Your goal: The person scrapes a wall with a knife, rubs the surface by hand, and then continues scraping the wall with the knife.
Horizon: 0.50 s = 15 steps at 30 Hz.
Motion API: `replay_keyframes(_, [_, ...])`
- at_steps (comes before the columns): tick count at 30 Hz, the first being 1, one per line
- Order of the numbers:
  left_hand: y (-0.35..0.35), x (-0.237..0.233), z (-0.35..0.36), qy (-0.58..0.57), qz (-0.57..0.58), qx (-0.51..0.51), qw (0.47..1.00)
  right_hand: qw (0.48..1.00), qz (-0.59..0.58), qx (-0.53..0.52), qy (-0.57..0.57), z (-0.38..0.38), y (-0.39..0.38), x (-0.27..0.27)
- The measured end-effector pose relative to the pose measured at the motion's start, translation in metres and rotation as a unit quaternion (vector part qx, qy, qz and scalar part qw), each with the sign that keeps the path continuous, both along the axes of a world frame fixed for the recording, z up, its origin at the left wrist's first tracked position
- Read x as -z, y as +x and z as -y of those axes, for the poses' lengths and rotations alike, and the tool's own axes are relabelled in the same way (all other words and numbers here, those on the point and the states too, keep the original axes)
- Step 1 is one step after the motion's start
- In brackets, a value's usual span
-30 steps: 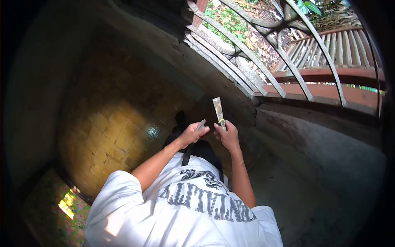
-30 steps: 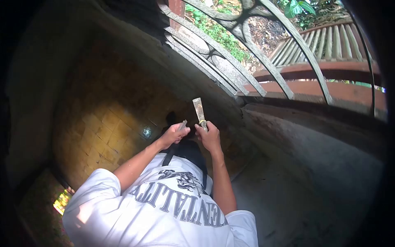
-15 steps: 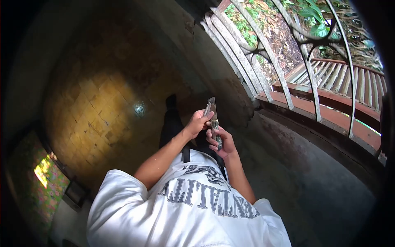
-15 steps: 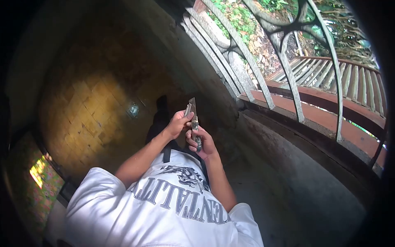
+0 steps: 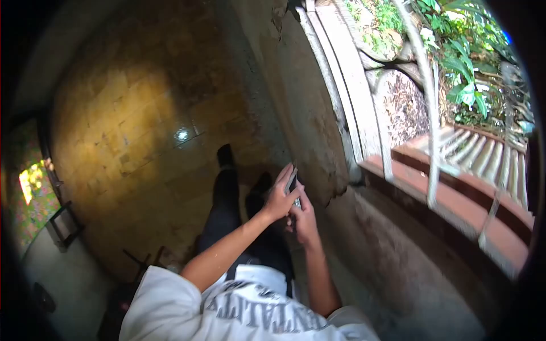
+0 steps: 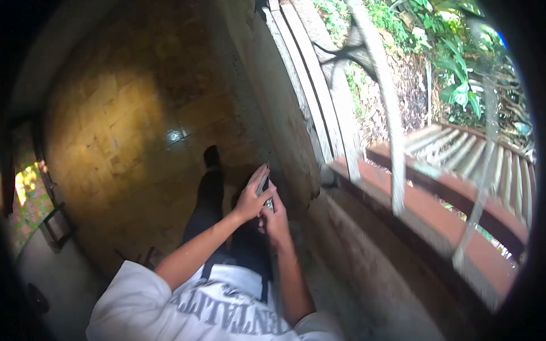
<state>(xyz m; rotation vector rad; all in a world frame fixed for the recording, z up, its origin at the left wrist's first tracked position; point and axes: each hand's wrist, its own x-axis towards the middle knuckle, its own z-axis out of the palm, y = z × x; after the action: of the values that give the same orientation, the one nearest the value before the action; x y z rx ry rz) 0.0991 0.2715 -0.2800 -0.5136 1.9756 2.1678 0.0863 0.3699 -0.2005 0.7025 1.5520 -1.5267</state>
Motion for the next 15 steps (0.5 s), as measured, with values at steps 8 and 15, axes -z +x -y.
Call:
replay_keyframes(8, [-0.055,0.127,0.008,0.135,0.072,-0.056,0.987,0.998,-0.015,-0.017,0.053,0.024,-0.055,0.130])
replay_keyframes(15, [-0.092,0.200,0.015,0.194,0.162,-0.007,0.968,0.991,-0.060,-0.001,0.117,0.036,-0.083,0.210])
